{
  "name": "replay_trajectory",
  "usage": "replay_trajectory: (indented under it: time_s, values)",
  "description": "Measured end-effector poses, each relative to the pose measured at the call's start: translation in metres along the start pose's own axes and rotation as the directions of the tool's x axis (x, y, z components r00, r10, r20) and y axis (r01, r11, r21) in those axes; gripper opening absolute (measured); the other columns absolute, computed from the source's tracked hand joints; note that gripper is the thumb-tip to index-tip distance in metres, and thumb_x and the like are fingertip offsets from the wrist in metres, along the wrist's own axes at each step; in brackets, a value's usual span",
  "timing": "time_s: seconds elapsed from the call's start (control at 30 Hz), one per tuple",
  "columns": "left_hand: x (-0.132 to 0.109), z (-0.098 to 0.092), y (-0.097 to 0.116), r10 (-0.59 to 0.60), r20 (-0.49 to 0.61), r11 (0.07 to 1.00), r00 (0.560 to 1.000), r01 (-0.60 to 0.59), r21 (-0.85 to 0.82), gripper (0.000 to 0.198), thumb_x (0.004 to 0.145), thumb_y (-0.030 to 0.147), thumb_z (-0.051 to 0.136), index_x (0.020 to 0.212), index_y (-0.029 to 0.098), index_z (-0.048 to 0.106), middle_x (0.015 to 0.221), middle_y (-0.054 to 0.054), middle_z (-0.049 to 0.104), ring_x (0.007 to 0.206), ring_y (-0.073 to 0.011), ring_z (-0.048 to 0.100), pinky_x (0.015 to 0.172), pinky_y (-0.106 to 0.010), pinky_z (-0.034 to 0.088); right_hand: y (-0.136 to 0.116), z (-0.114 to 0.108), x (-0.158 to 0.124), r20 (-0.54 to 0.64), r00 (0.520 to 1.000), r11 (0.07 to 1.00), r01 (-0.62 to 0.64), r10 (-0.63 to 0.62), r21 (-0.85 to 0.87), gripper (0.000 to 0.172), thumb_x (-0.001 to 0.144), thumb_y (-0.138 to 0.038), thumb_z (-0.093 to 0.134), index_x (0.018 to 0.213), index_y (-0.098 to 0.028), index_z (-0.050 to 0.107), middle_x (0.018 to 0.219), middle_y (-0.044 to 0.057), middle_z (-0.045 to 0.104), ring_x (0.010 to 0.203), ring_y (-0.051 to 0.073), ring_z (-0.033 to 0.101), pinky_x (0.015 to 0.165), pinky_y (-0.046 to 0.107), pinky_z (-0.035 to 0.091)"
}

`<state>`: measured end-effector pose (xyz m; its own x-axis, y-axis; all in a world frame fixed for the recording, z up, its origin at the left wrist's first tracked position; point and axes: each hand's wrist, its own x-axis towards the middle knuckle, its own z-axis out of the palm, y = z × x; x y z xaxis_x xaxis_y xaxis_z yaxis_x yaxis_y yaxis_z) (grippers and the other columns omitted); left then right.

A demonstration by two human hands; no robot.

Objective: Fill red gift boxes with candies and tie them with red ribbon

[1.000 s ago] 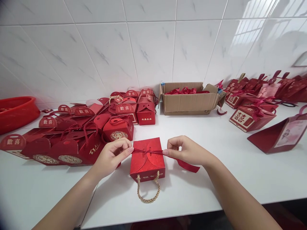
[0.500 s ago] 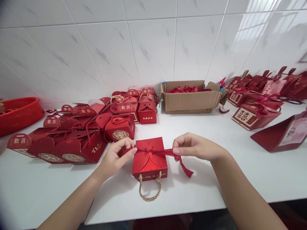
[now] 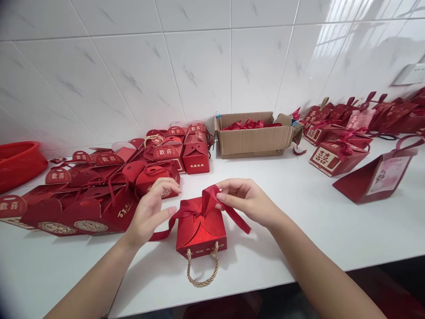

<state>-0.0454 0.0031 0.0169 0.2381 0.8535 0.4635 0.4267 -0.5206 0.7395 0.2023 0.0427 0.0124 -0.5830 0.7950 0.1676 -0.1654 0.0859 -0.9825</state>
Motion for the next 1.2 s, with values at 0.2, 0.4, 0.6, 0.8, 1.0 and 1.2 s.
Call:
replay_trajectory:
  time_s: [0.2, 0.4, 0.6, 0.8, 1.0, 1.2]
  values:
    - [0.034, 0.021, 0.047, -0.057, 0.031, 0.968, 0.998, 0.048, 0.247, 0.015, 0.080, 0.035, 0.061, 0.076, 0.020, 0.061, 0.082, -0.002, 0.062, 0.087, -0.0206, 0.052, 0.087, -0.039, 0.036, 0.001, 0.016, 0.001, -0.161, 0.980, 0.977, 0.088, -0.121, -0.194, 0.022, 0.081, -0.038, 0.066, 0.089, -0.018, 0.068, 0.086, 0.006, 0.070, 0.075, 0.016, 0.063, 0.069, 0.030, 0.052]
    - [0.038, 0.031, 0.059, 0.027, -0.029, 0.950, 0.999, -0.017, 0.313, 0.012, 0.082, 0.023, 0.059, 0.071, 0.020, 0.059, 0.080, -0.001, 0.064, 0.087, -0.0189, 0.055, 0.086, -0.037, 0.039, 0.003, 0.019, 0.000, -0.161, 0.980, 0.969, 0.078, -0.118, -0.235, 0.024, 0.082, -0.036, 0.064, 0.097, -0.018, 0.063, 0.067, 0.000, 0.065, 0.061, 0.012, 0.055, 0.059, 0.026, 0.044]
    - [0.030, 0.024, 0.056, -0.092, -0.114, 0.938, 0.989, 0.124, 0.323, 0.013, 0.083, 0.033, 0.059, 0.077, 0.021, 0.061, 0.085, -0.002, 0.063, 0.086, -0.0187, 0.057, 0.082, -0.034, 0.043, 0.005, 0.030, 0.000, -0.129, 0.974, 0.927, 0.130, -0.186, -0.353, 0.022, 0.086, -0.033, 0.057, 0.074, -0.016, 0.065, 0.074, 0.002, 0.061, 0.066, 0.012, 0.050, 0.062, 0.026, 0.040]
    - [-0.007, 0.012, 0.030, -0.386, -0.086, 0.852, 0.918, 0.391, 0.348, 0.027, 0.084, 0.048, 0.055, 0.087, 0.021, 0.054, 0.085, -0.002, 0.060, 0.080, -0.0184, 0.056, 0.073, -0.031, 0.043, 0.006, 0.031, -0.003, -0.030, 0.993, 0.976, 0.110, -0.118, -0.186, 0.018, 0.090, -0.031, 0.052, 0.084, -0.017, 0.060, 0.081, 0.002, 0.061, 0.073, 0.013, 0.053, 0.067, 0.026, 0.044]
    - [-0.015, 0.011, 0.023, -0.504, 0.104, 0.863, 0.858, 0.493, 0.113, 0.041, 0.087, 0.047, 0.050, 0.058, 0.018, 0.041, 0.059, 0.003, 0.043, 0.057, -0.0117, 0.042, 0.055, -0.025, 0.034, 0.000, 0.024, -0.003, 0.082, 0.997, 0.997, 0.005, 0.001, -0.071, 0.016, 0.088, -0.031, 0.055, 0.082, -0.017, 0.061, 0.076, 0.000, 0.061, 0.061, 0.009, 0.052, 0.058, 0.023, 0.044]
    - [-0.017, 0.010, 0.023, -0.500, 0.108, 0.864, 0.859, 0.503, 0.005, 0.040, 0.087, 0.043, 0.050, 0.059, 0.018, 0.037, 0.058, 0.005, 0.038, 0.053, -0.0092, 0.037, 0.051, -0.022, 0.031, -0.003, 0.025, -0.005, 0.126, 0.991, 0.991, -0.028, 0.044, -0.129, 0.017, 0.088, -0.030, 0.055, 0.079, -0.016, 0.059, 0.078, 0.002, 0.062, 0.071, 0.012, 0.056, 0.066, 0.026, 0.045]
